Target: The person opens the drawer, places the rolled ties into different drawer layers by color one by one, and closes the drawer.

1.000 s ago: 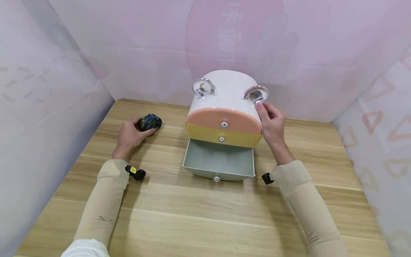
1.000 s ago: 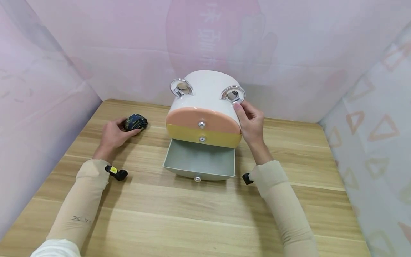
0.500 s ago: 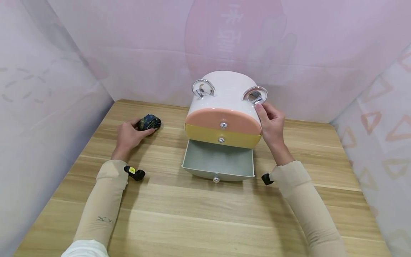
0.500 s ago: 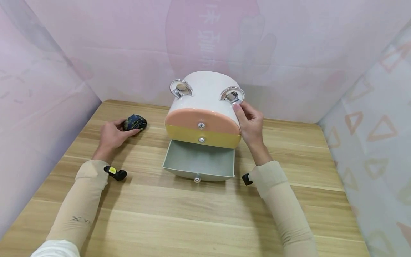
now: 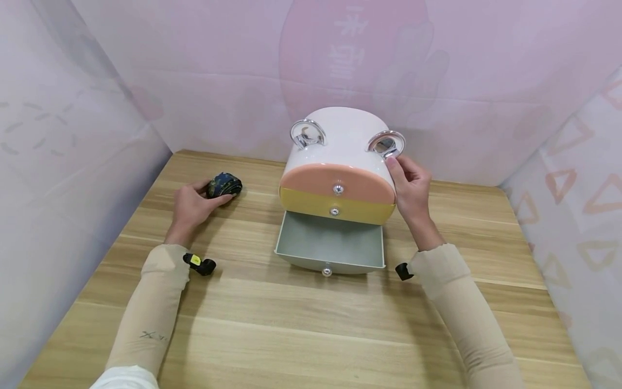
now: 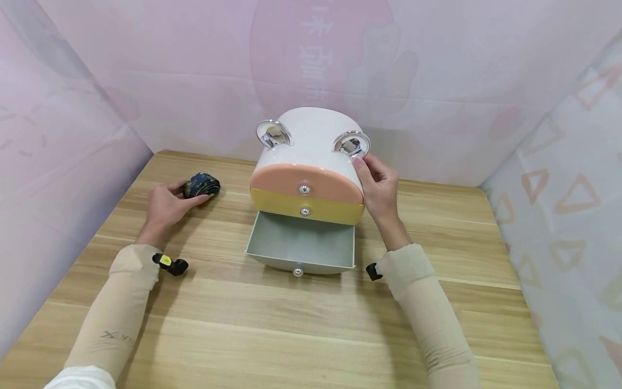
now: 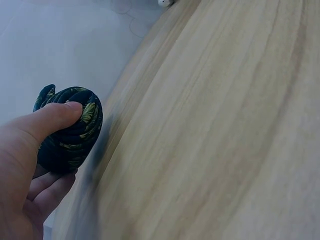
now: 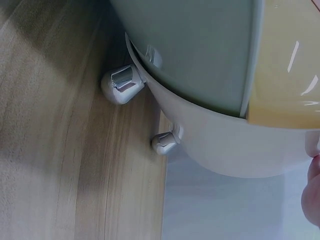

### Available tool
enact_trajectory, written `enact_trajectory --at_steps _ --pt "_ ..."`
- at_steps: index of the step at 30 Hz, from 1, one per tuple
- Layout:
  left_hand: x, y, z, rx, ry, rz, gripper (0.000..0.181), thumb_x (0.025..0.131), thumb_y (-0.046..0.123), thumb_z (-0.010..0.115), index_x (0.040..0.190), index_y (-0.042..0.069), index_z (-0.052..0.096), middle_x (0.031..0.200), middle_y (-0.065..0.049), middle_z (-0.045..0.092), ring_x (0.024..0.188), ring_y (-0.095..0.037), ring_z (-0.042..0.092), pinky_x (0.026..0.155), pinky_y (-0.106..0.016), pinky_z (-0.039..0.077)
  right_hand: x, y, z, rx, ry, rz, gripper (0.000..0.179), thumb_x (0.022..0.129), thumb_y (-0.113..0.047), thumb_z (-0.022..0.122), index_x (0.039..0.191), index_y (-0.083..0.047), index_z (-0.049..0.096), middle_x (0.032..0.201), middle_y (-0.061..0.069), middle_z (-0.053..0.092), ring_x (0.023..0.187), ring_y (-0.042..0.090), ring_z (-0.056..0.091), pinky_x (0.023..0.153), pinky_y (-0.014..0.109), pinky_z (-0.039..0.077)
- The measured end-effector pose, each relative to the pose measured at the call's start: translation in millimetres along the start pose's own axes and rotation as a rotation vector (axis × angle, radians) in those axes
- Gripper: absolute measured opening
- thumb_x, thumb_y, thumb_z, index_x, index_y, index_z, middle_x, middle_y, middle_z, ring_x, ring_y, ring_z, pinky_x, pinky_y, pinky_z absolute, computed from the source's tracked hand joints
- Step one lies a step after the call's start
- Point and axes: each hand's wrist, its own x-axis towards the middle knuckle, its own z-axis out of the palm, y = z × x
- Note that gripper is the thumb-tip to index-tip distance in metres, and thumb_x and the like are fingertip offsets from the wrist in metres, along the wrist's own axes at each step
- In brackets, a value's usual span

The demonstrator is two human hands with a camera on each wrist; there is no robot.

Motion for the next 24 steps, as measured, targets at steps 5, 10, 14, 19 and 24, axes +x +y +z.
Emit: enact_trajectory --at_steps 5,10,14,19,24 --pt "-3.7 1.7 -2.8 -0.005 -0.006 -0.006 0.081 0.082 0.042 0.092 0.144 -0.001 0.062 0.144 -0.028 0.063 0.133 -0.042 0.063 0.108 -0.055 0.055 -0.5 -1.2 -1.4 -0.005 -0.001 0.005 0.033 0.101 -0.002 0.062 0.097 -0.03 0.079 0.079 -0.018 0.07 0.064 -0.002 0.055 0.056 0.011 0.045" --pt "-8.0 6.9 -7.6 -0.047 -0.034 -0.031 0.087 0.08 0.047 0.091 0.147 0.002 0.06 0.146 -0.025 0.062 0.132 -0.038 0.065 0.107 -0.05 0.056 1.0 8.8 -3.9 -0.007 0.009 0.017 0.034 0.101 -0.001 0.061 0.098 -0.031 0.078 0.08 -0.019 0.07 0.065 -0.002 0.056 0.057 0.011 0.045" --pt "-14.0 12.0 -13.9 -0.127 -0.085 -0.101 0.097 0.078 0.053 0.091 0.154 0.006 0.053 0.151 -0.02 0.059 0.135 -0.032 0.064 0.106 -0.039 0.057 3.3 22.3 -6.7 -0.007 0.018 0.01 0.03 0.1 -0.001 0.062 0.1 -0.025 0.081 0.079 -0.018 0.071 0.064 -0.001 0.056 0.056 0.012 0.045" --pt "-22.7 18.6 -23.4 -0.154 -0.116 -0.14 0.102 0.076 0.056 0.091 0.156 0.008 0.05 0.154 -0.018 0.057 0.136 -0.031 0.064 0.1 -0.022 0.057 4.4 27.0 -7.2 -0.014 0.02 -0.002 0.023 0.1 -0.005 0.065 0.1 -0.021 0.082 0.08 -0.015 0.073 0.063 0.0 0.058 0.056 0.013 0.047" --pt "-32.4 25.8 -31.4 -0.116 -0.092 -0.054 0.092 0.077 0.051 0.092 0.149 0.004 0.059 0.15 -0.023 0.06 0.129 -0.036 0.068 0.085 -0.005 0.054 4.0 26.6 -8.4 -0.022 0.025 -0.012 0.016 0.1 -0.011 0.067 0.102 -0.015 0.082 0.079 -0.013 0.072 0.063 0.002 0.057 0.055 0.015 0.047"
